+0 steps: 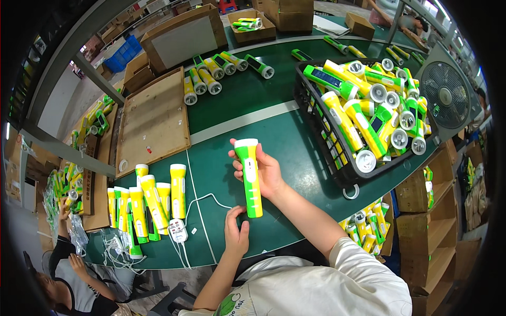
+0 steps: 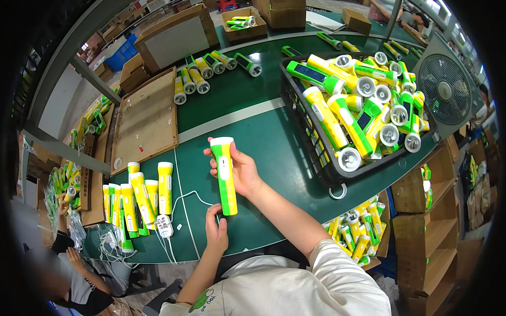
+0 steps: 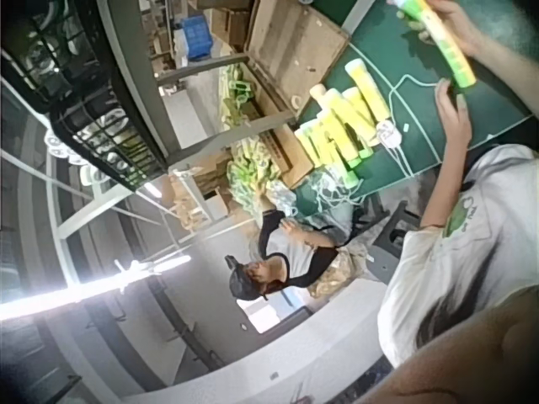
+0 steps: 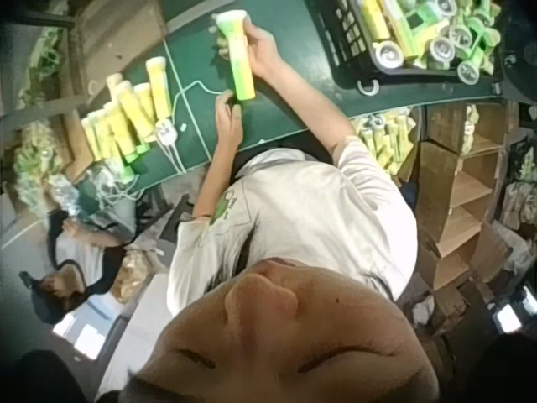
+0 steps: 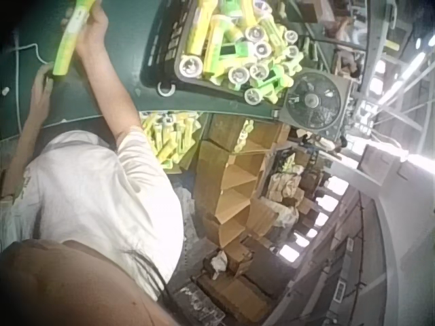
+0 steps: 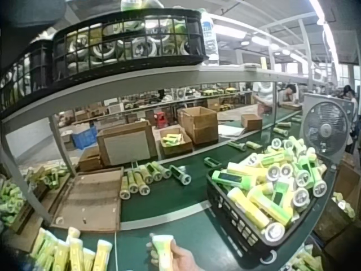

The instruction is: Assembling solar-powered flashlights by attaching charging cords and testing the light functionality.

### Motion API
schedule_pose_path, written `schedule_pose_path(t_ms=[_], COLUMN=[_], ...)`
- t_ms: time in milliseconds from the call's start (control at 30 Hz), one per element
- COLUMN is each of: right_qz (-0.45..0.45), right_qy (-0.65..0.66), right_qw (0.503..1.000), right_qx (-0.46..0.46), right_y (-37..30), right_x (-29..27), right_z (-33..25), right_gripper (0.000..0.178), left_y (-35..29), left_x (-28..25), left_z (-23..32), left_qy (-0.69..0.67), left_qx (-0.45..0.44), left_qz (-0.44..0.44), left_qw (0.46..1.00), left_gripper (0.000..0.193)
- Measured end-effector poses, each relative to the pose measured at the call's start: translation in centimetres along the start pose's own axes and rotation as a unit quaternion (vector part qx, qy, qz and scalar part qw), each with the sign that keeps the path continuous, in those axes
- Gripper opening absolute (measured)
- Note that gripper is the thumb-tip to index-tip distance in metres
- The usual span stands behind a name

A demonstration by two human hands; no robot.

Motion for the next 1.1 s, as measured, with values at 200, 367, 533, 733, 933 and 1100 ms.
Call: schedule_pose_path(t_ms=[200, 367, 533, 733, 933, 1100], right_qz=[-0.104, -0.127, -0.093, 0.14, 0.118, 0.119], right_qy=[-0.069, -0.023, -0.034, -0.454, -0.688, -0.796], right_qw=[0.992, 0.991, 0.992, 0.879, 0.711, 0.584], right_qx=[-0.009, 0.035, 0.073, -0.052, -0.086, -0.104], right_y=[-1.4, -3.1, -3.7, 2.0, 6.2, 6.2], right_x=[5.2, 7.7, 9.3, 2.1, -5.3, -7.2], right_z=[-0.6, 1.3, 3.5, 1.7, -3.5, -5.9], right_gripper=[0.077, 0.081, 0.08, 0.06, 0.046, 0.041], left_y=[0.3, -0.1, 0.7, 0.3, 0.4, 9.7], left_x=[0.3, 0.4, 0.8, 0.0, -1.1, -4.9], left_z=[0.1, -0.2, -0.2, -0.6, 0.2, 2.5], left_qy=[0.069, 0.055, -0.149, 0.008, 0.004, 0.117], left_qx=[0.005, -0.046, -0.097, -0.007, -0.021, 0.031], left_qz=[-0.018, -0.045, 0.006, 0.035, 0.108, 0.169], left_qw=[0.997, 0.996, 0.984, 0.999, 0.994, 0.978], left_gripper=[0.019, 0.015, 0.022, 0.018, 0.019, 0.004])
Point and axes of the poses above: each hand's wrist, its own y-axis towards the middle knuckle, its own x-axis out of the palm, z = x × y, the point moved 1 cm from there along y, towards the middle knuckle, and after that the axes turned 1 degree about -z, right-handed, at the moved point
